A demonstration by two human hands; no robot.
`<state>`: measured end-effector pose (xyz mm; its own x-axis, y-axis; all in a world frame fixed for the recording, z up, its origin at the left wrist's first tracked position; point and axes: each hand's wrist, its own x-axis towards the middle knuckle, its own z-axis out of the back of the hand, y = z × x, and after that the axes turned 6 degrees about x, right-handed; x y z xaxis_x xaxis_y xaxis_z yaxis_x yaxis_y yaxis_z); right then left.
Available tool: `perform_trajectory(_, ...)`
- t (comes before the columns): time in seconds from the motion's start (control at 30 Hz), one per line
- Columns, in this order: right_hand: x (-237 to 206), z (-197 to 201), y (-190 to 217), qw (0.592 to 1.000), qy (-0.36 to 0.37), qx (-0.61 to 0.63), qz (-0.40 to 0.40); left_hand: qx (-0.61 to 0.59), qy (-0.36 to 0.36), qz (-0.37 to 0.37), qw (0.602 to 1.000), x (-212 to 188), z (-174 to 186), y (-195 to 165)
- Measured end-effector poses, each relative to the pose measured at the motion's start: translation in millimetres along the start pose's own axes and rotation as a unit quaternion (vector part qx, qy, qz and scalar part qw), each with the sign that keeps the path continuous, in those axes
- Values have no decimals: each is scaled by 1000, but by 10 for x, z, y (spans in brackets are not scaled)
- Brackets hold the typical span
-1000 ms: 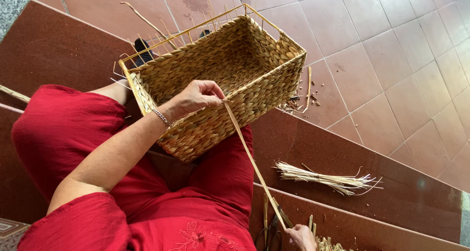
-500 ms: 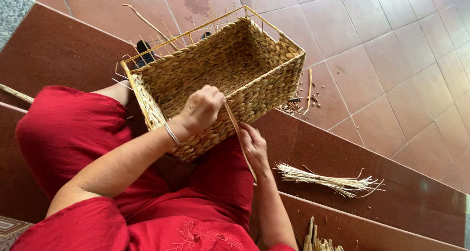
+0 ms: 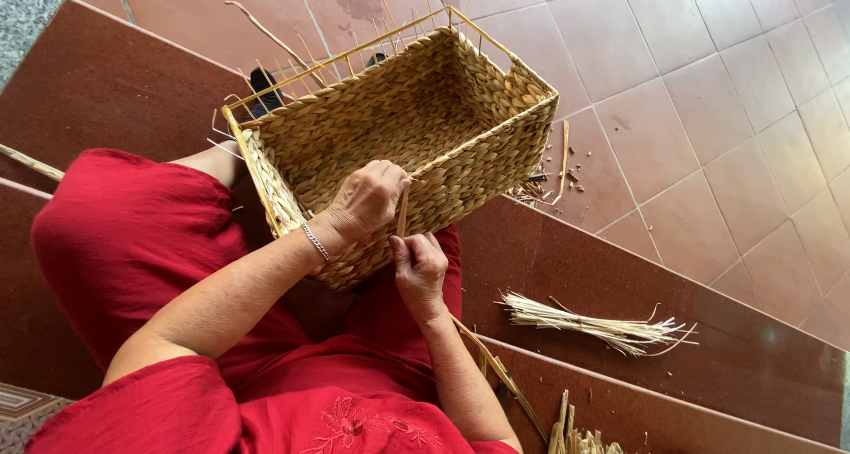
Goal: The person weaves a rectangular basket by hand, threading dried palm strips through the vertical frame and tightening the weave. They occasionally adjust the basket's position and pull the strips to secure the pattern.
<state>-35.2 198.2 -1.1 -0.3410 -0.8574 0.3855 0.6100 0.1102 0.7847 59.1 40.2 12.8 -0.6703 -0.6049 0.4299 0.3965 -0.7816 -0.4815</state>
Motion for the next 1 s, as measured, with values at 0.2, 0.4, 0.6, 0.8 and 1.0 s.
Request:
perform_trajectory(0.2,0,162,150,966,34,194,-166,-2,-38,-56,998,-19,274,-78)
perform_trajectory(0.4,232,165,201,981,118,111,106,14,-89,-80,993,-43,372,-127)
perform_trajectory(0.6,962,285,47,989,123,37,-74,-382,151,306,859,133,282,215)
perform_trajectory(0.8,1172,265,101,972,163,-3,-170,-532,127,394,738,222,424,358)
perform_trajectory(1.0,1227,240,-73,961,189,61,-192,-552,10,461,695,281,878,789)
